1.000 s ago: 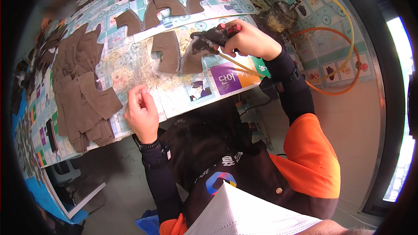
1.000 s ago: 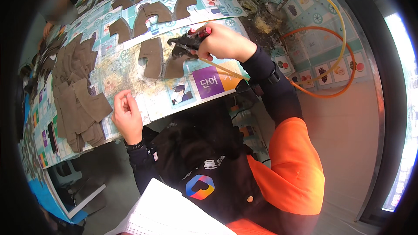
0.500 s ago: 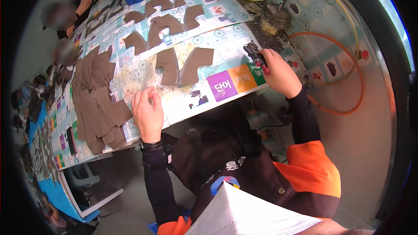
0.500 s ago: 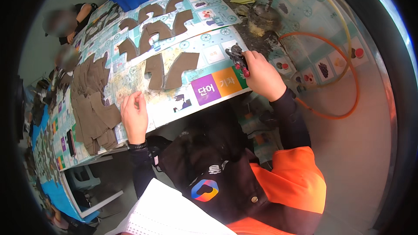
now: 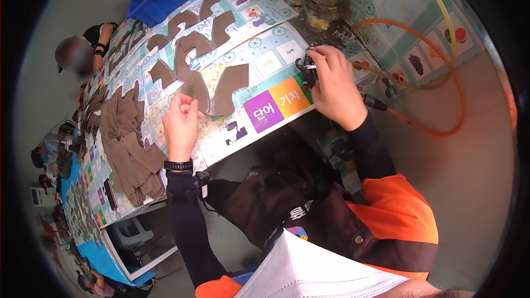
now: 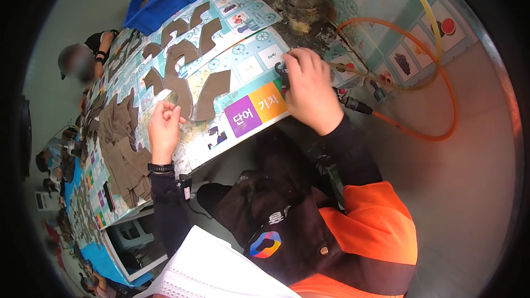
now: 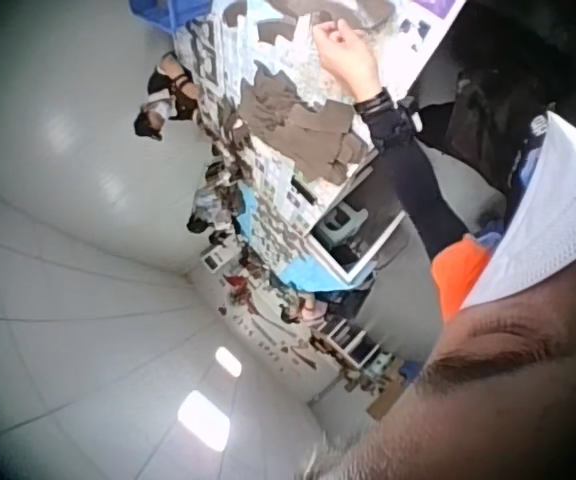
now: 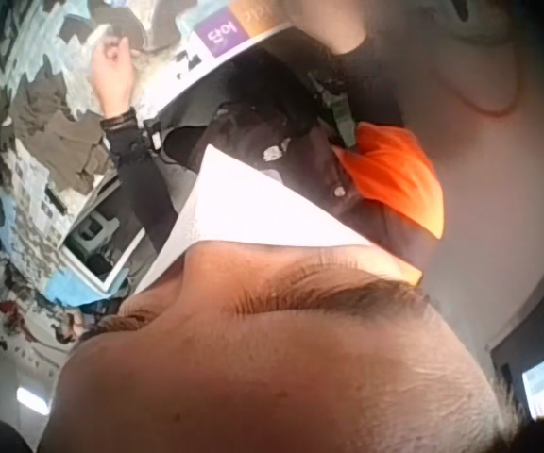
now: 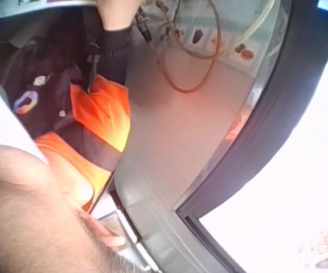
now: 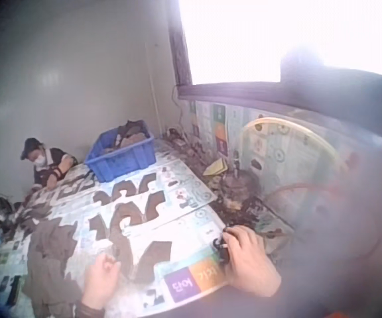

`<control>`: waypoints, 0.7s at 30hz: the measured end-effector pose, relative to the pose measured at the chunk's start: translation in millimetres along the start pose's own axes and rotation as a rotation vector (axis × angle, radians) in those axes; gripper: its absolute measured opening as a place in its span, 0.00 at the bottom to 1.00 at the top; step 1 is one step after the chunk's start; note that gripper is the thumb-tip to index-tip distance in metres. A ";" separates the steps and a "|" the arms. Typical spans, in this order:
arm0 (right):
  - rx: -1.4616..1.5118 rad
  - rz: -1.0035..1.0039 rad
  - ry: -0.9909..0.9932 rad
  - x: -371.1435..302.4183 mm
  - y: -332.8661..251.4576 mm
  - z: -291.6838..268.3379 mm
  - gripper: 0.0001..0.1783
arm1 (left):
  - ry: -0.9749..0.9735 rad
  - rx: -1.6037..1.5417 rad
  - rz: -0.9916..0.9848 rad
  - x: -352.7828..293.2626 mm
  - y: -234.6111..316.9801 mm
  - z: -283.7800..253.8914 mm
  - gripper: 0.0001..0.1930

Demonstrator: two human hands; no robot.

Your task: Applying adhesive to various shoe upper components using a specialized spray gun.

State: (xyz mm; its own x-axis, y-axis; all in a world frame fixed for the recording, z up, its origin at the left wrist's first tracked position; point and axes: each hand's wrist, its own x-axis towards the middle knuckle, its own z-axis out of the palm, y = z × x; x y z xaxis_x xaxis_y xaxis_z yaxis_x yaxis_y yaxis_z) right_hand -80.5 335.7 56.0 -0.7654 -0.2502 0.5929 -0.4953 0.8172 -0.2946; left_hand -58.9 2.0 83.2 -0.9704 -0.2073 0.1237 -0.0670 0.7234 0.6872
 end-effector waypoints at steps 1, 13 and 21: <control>0.162 -0.007 0.128 2.7 -7.2 2.9 0.29 | 0.005 -0.018 0.062 4.5 7.4 1.6 0.08; 0.605 -0.034 0.280 -11.4 -36.7 65.4 0.15 | 0.044 -0.937 0.480 159.5 176.1 7.8 0.09; 0.607 -0.072 0.228 -6.5 -44.7 67.4 0.13 | -0.282 -0.896 -0.343 232.1 63.1 157.7 0.08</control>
State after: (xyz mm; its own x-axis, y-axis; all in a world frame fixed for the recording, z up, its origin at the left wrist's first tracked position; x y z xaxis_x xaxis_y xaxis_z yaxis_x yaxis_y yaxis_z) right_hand -81.1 265.8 14.8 -0.6486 -0.1224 0.7512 -0.7370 0.3477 -0.5796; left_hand -324.9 103.4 42.3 -0.9588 -0.0640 -0.2767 -0.2666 -0.1334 0.9545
